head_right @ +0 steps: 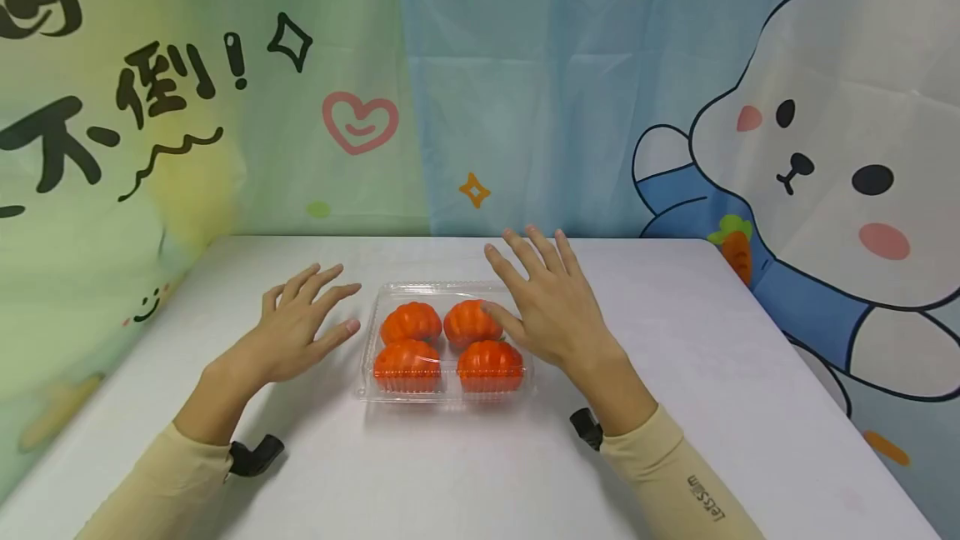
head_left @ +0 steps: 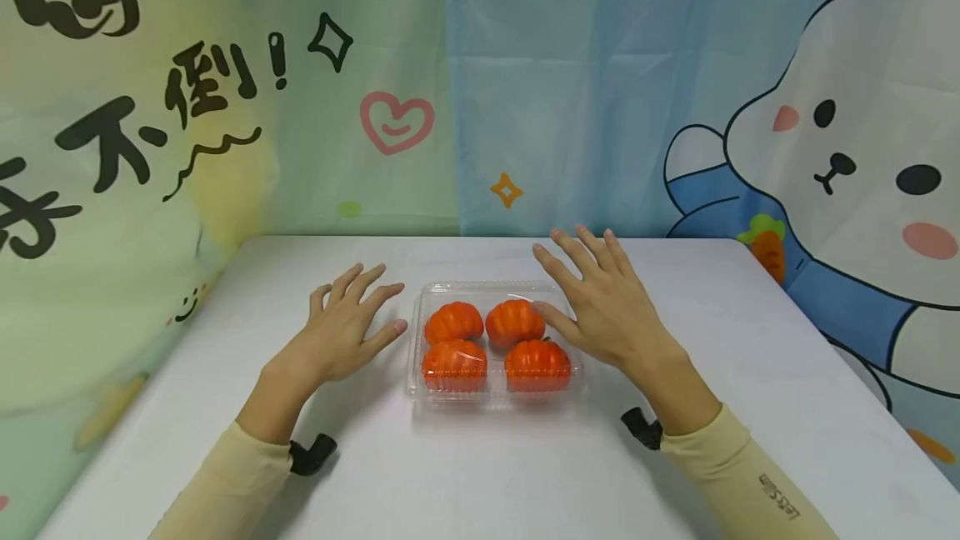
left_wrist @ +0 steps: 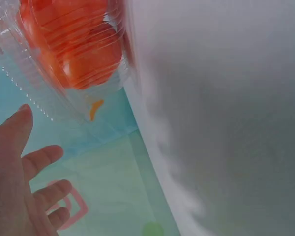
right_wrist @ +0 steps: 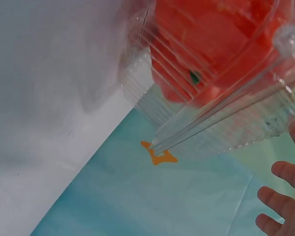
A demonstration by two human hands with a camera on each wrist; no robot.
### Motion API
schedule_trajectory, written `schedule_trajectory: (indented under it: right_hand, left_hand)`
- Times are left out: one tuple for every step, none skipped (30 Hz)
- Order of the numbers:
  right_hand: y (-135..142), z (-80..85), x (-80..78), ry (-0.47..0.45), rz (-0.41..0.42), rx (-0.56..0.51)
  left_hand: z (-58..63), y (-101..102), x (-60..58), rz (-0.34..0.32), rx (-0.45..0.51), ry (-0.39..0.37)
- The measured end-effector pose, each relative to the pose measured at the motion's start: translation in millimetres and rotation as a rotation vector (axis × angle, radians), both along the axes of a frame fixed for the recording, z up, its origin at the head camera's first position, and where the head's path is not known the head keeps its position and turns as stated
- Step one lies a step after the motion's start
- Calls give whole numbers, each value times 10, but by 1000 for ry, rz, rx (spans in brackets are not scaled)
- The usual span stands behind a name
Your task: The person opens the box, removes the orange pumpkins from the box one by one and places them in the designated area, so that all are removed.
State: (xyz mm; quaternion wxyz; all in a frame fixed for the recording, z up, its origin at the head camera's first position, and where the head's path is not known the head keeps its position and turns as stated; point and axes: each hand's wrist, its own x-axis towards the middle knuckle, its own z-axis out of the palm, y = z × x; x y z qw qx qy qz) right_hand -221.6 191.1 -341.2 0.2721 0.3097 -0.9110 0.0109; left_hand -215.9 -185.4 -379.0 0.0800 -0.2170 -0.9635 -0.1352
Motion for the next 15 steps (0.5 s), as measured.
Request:
schedule_trajectory:
  right_hand:
    - [-8, -2, 2, -1, 1, 2]
    - [-15, -3, 6, 1, 5, 1]
    - [-22, -5, 9, 4, 9, 2]
    - [-30, -7, 12, 8, 13, 3]
    - [-40, -9, 17, 7, 17, 4]
    - [-48, -13, 19, 9, 21, 7]
    - [-58, -16, 22, 9, 25, 7]
    - [-67, -20, 27, 9, 30, 9]
    - [-77, -24, 31, 9, 33, 11]
    - [-86, -30, 35, 7, 37, 12]
    - [-96, -35, 40, 5, 41, 12]
    - [-105, -39, 46, 2, 45, 12]
    - [-115, -41, 53, -3, 49, 10]
    - [-124, -43, 62, -6, 52, 11]
    - [-132, -44, 71, -10, 54, 9]
  left_hand:
    - [-3, -3, 8, -1, 2, -3]
    - [-5, -4, 16, -1, 4, -5]
    - [-6, -4, 23, -2, 6, -7]
    - [-8, -5, 31, -2, 9, -11]
    - [-11, -6, 37, -3, 10, -13]
    - [-14, -5, 44, -5, 14, -16]
    - [-17, -4, 49, -7, 16, -18]
    - [-24, -3, 53, -8, 17, -20]
    - [-30, -2, 58, -9, 19, -24]
    - [-36, -2, 62, -11, 21, -29]
    - [-42, -2, 66, -12, 22, -32]
    - [-47, 0, 71, -12, 24, -38]
    - [-52, 1, 76, -11, 27, -44]
    - [-55, 2, 82, -10, 31, -50]
    - [-56, 3, 91, -10, 36, -59]
